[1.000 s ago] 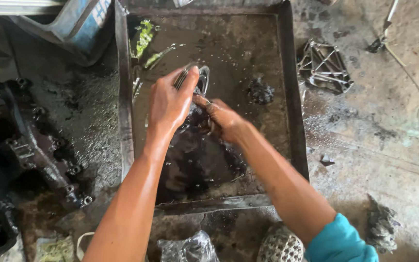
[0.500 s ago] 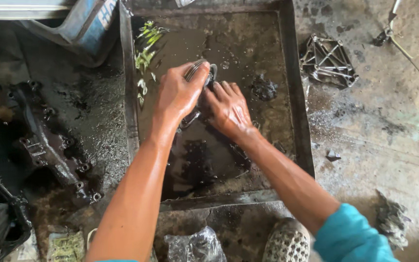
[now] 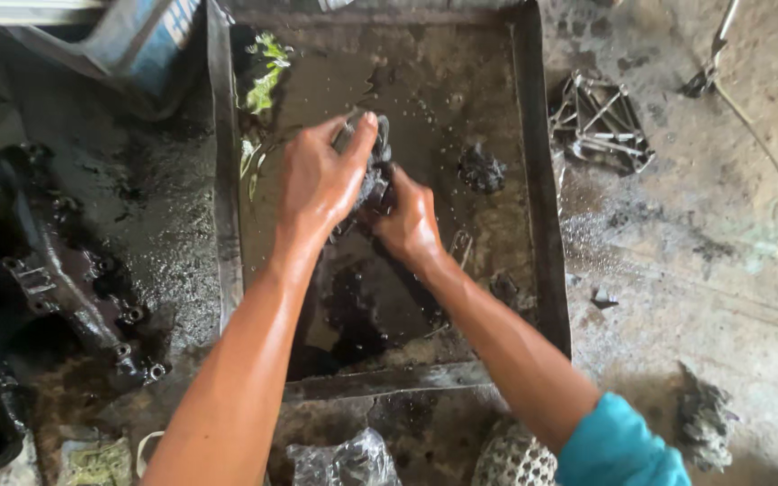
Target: The person scrubs a circular metal mechanical part with a wire brush in a shallow tray filled with dark liquid. They repeatedly dip the part and brush its grooves and surfaces, then rinse it by hand in the same liquid.
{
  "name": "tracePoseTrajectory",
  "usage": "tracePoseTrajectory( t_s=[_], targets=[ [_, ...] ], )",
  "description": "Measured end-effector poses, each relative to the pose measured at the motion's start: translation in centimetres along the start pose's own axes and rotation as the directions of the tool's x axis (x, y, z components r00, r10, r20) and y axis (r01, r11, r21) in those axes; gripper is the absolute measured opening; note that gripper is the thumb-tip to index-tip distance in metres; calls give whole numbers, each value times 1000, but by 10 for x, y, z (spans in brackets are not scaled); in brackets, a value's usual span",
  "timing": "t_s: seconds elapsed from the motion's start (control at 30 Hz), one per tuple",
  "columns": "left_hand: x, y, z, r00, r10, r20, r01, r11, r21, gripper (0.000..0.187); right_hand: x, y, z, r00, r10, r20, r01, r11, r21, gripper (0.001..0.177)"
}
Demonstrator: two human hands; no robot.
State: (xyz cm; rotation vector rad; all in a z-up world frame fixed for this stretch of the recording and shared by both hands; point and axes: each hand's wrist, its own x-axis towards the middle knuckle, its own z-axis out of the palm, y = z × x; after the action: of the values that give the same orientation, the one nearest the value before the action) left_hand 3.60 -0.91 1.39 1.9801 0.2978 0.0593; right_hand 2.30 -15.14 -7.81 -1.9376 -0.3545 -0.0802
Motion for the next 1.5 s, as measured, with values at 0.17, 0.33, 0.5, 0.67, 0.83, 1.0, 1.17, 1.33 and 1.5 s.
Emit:
tracePoseTrajectory(
  t_s=[0.17,0.33,0.5,0.67,0.83,1.0,1.17,1.33,1.5],
  targets=[
    [-13,-4,15,981,189,-55,-186,981,48,48,-22,9,13,881,474,0,-471,876,103,37],
    [-18,-4,11,970,239,-48,-233,966,111,48,-29,4,2,663,705,251,-712,492,500,11],
    [-18,-8,-8,993,121,-1,-120,991,63,48,-35,-19,-21,757,608,239,-650,662,372,13],
    [-15,-15,-3,978,204,-53,-204,979,7,48,-53,-57,-8,902,398,-170,-427,878,-214,10],
    [-11,-25,-18,999,31,-38,-34,996,-82,50,-47,-61,-39,864,184,-468,-239,969,-61,18],
    [-2,-46,-29,998,-57,-11,55,987,-149,52,-16,-15,-53,992,18,-129,-93,793,-603,29],
    [5,-69,-20,994,76,-72,-96,939,-329,48,-28,11,-21,951,29,308,207,682,-702,52],
    [-2,-60,-24,990,-131,-43,115,954,-275,50,-25,8,-28,970,225,87,-172,897,-408,44],
    [-2,-57,-20,962,203,-182,-228,966,-125,58,-36,21,50,977,72,-202,-77,997,-14,77]
  ],
)
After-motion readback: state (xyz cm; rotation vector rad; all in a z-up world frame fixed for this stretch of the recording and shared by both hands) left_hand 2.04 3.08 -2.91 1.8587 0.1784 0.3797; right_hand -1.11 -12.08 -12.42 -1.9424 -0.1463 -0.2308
